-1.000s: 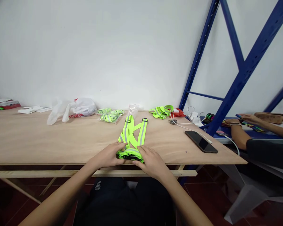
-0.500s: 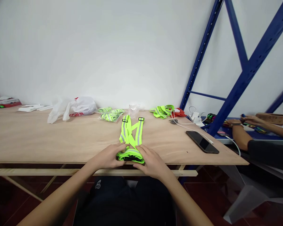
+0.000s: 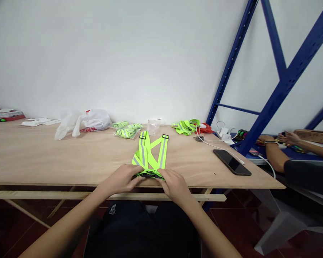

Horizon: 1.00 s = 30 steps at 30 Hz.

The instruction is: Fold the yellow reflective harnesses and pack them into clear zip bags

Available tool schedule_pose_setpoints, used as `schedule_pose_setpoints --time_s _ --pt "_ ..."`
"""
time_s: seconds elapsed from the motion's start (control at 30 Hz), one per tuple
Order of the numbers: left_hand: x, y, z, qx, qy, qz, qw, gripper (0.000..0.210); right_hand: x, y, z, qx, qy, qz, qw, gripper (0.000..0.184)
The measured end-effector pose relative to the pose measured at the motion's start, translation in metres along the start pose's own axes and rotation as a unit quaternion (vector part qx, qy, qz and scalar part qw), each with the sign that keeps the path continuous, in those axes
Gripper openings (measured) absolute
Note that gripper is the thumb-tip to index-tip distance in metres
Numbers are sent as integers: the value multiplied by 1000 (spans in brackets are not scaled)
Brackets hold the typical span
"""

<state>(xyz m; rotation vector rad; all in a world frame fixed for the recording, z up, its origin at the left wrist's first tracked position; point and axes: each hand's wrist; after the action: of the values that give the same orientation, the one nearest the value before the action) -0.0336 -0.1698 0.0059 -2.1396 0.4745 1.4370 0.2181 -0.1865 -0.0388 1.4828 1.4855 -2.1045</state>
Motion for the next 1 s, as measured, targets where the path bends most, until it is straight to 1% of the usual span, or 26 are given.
schedule_pose_setpoints --time_s 0.1,0.23,0.3,0.37,0.57,0.67,0.73,0.87,1.0 --pt "1 -7 2 -23 -10 -14 1000 28 -2 -8 -3 61 -59 1 996 27" --pt "6 -20 6 -51 -5 -31 998 40 -1 -21 -12 140 -132 -11 981 32" --pt "9 -27 8 -55 -10 -36 998 44 0 -26 -17 163 -151 -8 975 34" --pt "13 -33 8 -73 -29 -42 996 45 1 -30 -22 172 -138 7 975 34" --pt "20 -37 -2 -163 -118 -69 977 40 2 -32 -25 166 -33 64 983 36" --pt "24 -36 -5 -190 -136 -84 969 38 3 -30 -23 169 18 71 983 42" --pt "26 -36 -4 -200 -121 -82 969 38 3 -27 -20 163 40 65 984 46" --pt "31 -38 1 -187 -65 -60 978 38 6 -24 -17 108 58 52 991 37" --pt "35 -38 6 -131 -64 -66 987 39 7 -23 -16 85 62 66 992 38"
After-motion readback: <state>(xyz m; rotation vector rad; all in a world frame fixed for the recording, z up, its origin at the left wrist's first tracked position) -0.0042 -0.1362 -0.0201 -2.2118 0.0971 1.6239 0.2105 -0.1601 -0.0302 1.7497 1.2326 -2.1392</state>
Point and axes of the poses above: each hand's wrist, its own y-axis away from the middle knuckle, its own x-axis out of the palm, z = x × y, and after that the axes turned 12 degrees about -x, right-handed
